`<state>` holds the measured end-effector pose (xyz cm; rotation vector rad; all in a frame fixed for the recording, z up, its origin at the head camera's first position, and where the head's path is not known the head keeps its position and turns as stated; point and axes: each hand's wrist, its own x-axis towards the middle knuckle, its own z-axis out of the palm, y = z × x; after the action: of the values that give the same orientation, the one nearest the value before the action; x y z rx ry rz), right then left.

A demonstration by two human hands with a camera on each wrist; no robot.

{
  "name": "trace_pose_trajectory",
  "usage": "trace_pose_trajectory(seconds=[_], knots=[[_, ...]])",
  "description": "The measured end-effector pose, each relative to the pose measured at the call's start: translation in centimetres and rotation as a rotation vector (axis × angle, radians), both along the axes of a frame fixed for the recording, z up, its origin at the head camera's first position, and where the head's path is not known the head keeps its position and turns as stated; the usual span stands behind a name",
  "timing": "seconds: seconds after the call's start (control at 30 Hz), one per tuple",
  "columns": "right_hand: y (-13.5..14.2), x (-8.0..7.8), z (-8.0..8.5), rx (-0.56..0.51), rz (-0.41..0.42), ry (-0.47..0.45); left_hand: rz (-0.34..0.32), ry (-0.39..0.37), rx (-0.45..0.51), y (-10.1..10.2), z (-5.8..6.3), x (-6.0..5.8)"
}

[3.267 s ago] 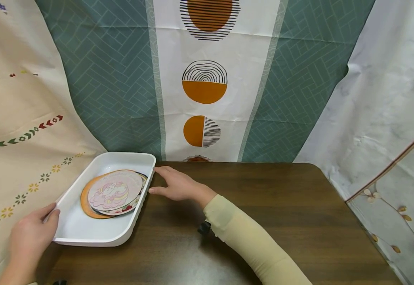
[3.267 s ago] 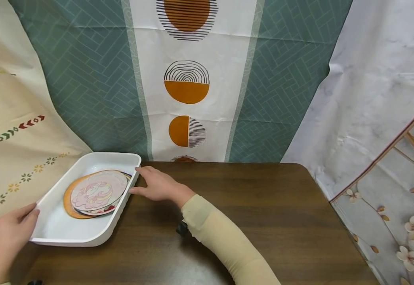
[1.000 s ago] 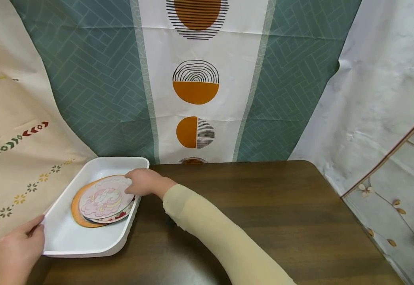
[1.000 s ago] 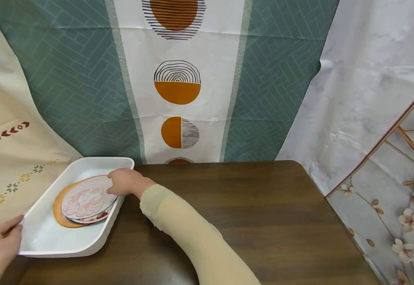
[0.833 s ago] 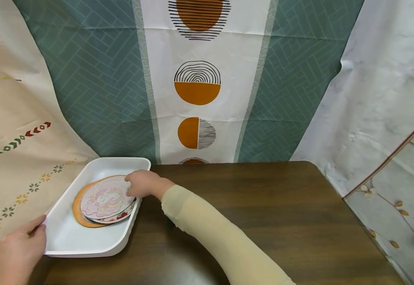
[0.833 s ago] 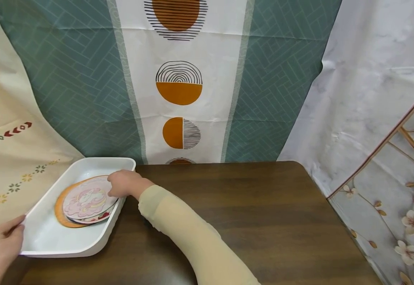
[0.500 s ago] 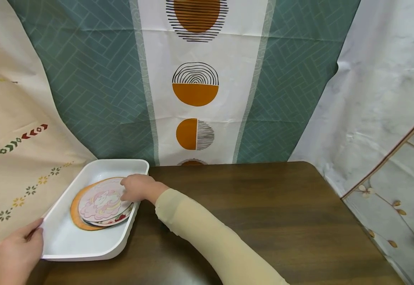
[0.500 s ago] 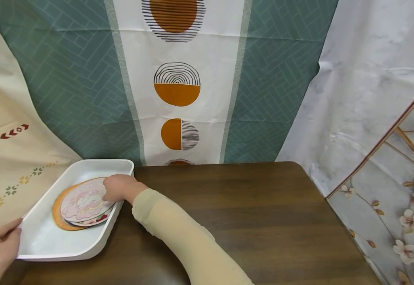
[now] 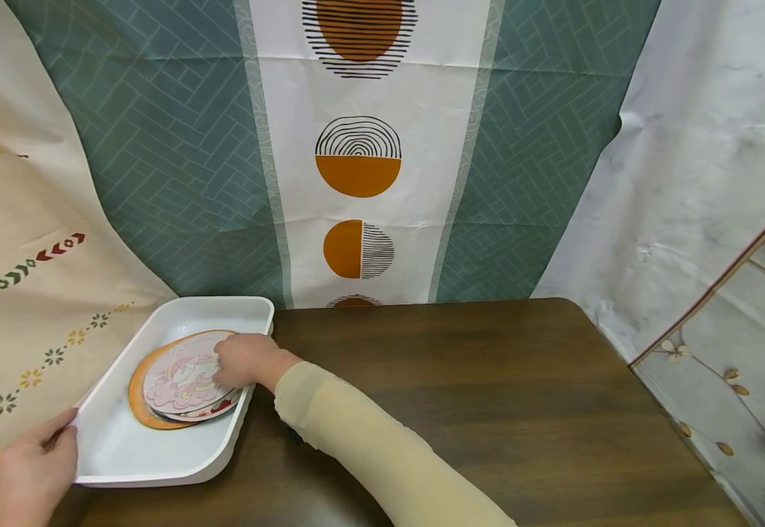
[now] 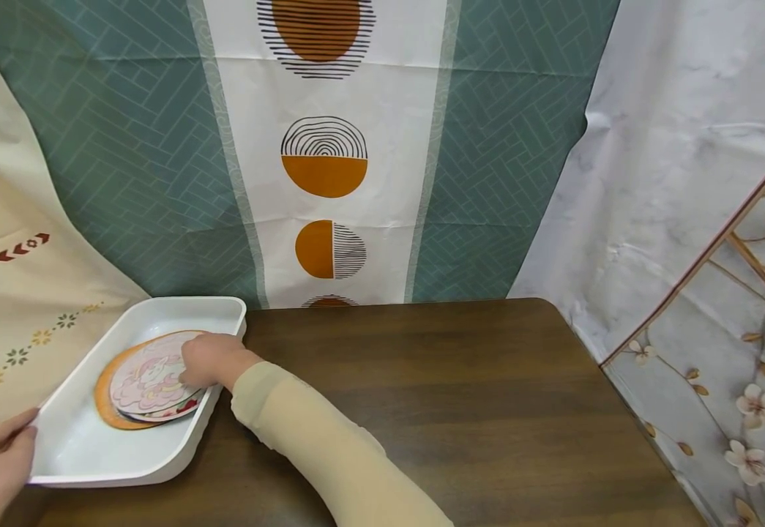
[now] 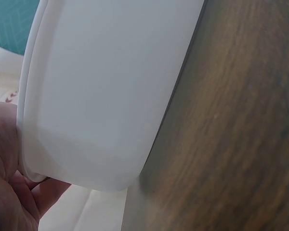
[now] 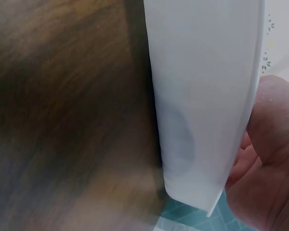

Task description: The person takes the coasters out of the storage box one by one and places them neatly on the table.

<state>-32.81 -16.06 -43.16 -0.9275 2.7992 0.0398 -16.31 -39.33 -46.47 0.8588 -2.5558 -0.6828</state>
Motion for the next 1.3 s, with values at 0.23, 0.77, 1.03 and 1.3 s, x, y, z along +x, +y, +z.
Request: trace_pose_trajectory(seconds=[0.23,0.77,1.03,1.3], knots=[[-0.5,0.3,-0.7,0.048,-0.026,0.049,0.016,-0.012,0.010,0.1,0.0,0.0],[-1.3,1.5,-0.9,0.153,-0.107,0.074,-0.015,0.077,-0.049,-0.3,-0.3,0.0],[-1.6,2.1,-0.7,0.185,-0.149,0.095,-0.031,0.095,-0.050,0.0,0.0,0.2],[-1.7,2.0,-0.9,0.175,-0.154,0.101,-0.028,0.066,-0.026,0.3,0.3,0.2]])
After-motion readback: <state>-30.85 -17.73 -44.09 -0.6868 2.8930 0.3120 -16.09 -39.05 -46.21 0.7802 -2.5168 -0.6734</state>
